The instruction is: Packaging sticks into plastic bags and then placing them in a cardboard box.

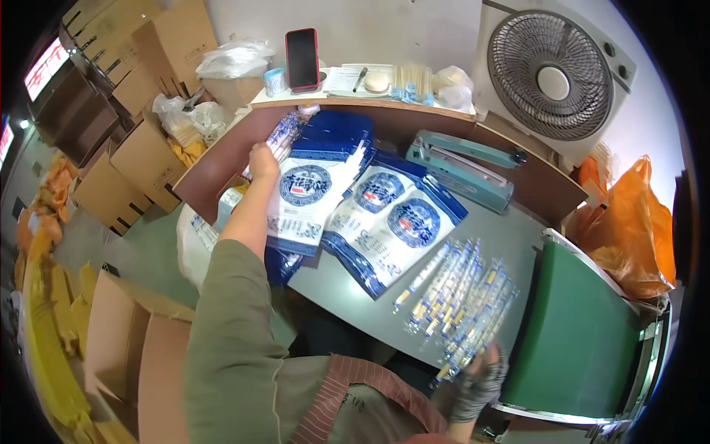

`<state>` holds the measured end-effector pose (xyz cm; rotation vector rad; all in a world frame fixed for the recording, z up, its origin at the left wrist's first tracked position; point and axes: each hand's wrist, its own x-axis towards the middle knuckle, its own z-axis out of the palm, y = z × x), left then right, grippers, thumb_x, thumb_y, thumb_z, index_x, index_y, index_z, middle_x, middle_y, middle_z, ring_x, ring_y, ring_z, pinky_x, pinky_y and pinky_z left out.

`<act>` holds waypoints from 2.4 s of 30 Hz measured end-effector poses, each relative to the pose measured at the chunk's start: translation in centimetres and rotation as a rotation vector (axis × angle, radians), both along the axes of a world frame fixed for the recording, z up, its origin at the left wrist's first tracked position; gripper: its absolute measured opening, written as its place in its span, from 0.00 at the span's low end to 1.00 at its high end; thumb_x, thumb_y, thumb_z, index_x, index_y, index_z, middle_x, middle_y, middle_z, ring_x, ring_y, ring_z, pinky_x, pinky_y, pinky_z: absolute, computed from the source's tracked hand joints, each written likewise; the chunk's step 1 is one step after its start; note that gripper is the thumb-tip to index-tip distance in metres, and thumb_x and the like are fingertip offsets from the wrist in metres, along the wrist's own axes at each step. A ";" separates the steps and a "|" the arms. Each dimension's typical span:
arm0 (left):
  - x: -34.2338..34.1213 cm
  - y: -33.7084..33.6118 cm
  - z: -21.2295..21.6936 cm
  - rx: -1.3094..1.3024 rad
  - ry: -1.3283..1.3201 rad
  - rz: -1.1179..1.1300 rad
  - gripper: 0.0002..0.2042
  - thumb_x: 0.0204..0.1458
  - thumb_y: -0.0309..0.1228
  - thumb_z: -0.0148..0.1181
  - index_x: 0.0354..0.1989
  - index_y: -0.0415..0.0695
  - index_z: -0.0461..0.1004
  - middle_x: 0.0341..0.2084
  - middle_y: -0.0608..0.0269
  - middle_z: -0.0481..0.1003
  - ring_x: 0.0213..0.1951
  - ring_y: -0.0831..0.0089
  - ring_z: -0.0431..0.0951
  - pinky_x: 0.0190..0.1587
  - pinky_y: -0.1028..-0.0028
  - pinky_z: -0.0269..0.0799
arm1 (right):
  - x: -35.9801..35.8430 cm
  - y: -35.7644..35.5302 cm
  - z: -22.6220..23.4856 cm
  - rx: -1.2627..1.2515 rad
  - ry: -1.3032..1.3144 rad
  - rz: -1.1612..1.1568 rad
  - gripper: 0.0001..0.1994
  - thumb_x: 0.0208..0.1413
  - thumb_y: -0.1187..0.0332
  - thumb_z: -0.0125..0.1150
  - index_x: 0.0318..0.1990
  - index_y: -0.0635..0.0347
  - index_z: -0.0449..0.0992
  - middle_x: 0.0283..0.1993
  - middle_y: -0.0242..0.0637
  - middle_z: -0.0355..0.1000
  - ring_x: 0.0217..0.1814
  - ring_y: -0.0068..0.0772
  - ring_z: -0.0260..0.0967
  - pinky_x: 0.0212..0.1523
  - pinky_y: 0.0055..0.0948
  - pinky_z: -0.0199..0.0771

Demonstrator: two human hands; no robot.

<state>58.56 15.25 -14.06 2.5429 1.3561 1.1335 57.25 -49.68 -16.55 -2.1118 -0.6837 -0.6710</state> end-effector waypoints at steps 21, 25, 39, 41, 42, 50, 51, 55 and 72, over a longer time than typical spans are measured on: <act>4.9 -31.7 -1.0 -1.381 0.047 -1.229 0.13 0.58 0.35 0.53 0.45 0.39 0.67 0.38 0.55 0.75 0.38 0.74 0.76 0.36 0.75 0.73 | 9.8 -0.1 -4.4 0.055 0.531 -0.358 0.31 0.60 0.56 0.54 0.64 0.65 0.57 0.65 0.55 0.57 0.69 0.48 0.54 0.67 0.34 0.52; 8.6 -41.3 -7.8 -0.419 -0.047 -0.903 0.25 0.51 0.38 0.60 0.53 0.37 0.62 0.50 0.45 0.67 0.52 0.54 0.68 0.53 0.61 0.63 | 10.5 5.9 -2.4 0.323 0.664 -0.147 0.31 0.62 0.53 0.50 0.67 0.60 0.54 0.67 0.53 0.54 0.68 0.48 0.54 0.66 0.34 0.54; 3.6 -45.2 6.3 -0.433 -0.455 -1.493 0.48 0.39 0.22 0.61 0.69 0.41 0.37 0.64 0.42 0.49 0.64 0.44 0.50 0.64 0.57 0.51 | 6.6 9.5 12.4 0.819 0.595 0.442 0.23 0.49 0.73 0.68 0.53 0.65 0.69 0.44 0.37 0.73 0.44 0.25 0.71 0.43 0.24 0.74; 3.9 -44.9 6.7 -0.474 -0.486 -1.528 0.50 0.38 0.23 0.64 0.69 0.41 0.37 0.64 0.42 0.48 0.65 0.44 0.49 0.64 0.57 0.50 | 7.0 8.8 12.2 0.760 0.639 0.472 0.28 0.46 0.73 0.69 0.56 0.65 0.65 0.45 0.37 0.72 0.46 0.25 0.70 0.46 0.25 0.73; 3.9 -44.5 6.8 -0.510 -0.512 -1.558 0.51 0.37 0.25 0.67 0.69 0.41 0.37 0.65 0.42 0.47 0.66 0.45 0.47 0.65 0.58 0.49 | 7.0 8.5 11.9 0.705 0.685 0.506 0.34 0.44 0.73 0.71 0.60 0.64 0.61 0.47 0.37 0.71 0.47 0.26 0.70 0.49 0.26 0.72; 2.5 -42.4 2.5 -1.154 0.147 -1.638 0.27 0.37 0.31 0.68 0.49 0.40 0.68 0.40 0.49 0.75 0.44 0.56 0.75 0.48 0.64 0.69 | 4.6 9.8 10.8 0.542 0.656 0.354 0.46 0.34 0.66 0.76 0.64 0.59 0.55 0.43 0.33 0.67 0.43 0.25 0.67 0.48 0.29 0.70; 1.4 -42.8 0.5 -1.003 -0.009 -1.637 0.21 0.37 0.32 0.68 0.42 0.40 0.71 0.36 0.52 0.76 0.41 0.60 0.76 0.45 0.64 0.70 | 3.6 10.0 11.0 0.592 0.658 0.348 0.45 0.35 0.66 0.76 0.63 0.58 0.57 0.41 0.32 0.67 0.42 0.25 0.66 0.46 0.30 0.71; -6.1 -43.5 -0.1 -2.171 0.115 -1.785 0.16 0.45 0.36 0.68 0.38 0.40 0.72 0.31 0.63 0.75 0.32 0.76 0.74 0.37 0.73 0.71 | 3.6 8.9 11.0 0.486 0.579 0.484 0.40 0.42 0.62 0.71 0.62 0.65 0.58 0.57 0.45 0.64 0.44 0.32 0.71 0.48 0.33 0.73; -14.3 -11.8 1.8 -0.239 0.275 -0.927 0.10 0.48 0.32 0.62 0.26 0.38 0.71 0.25 0.50 0.72 0.31 0.52 0.74 0.34 0.62 0.69 | 0.2 14.9 4.3 0.513 1.393 0.705 0.09 0.48 0.68 0.63 0.33 0.65 0.75 0.30 0.39 0.75 0.29 0.28 0.72 0.33 0.26 0.74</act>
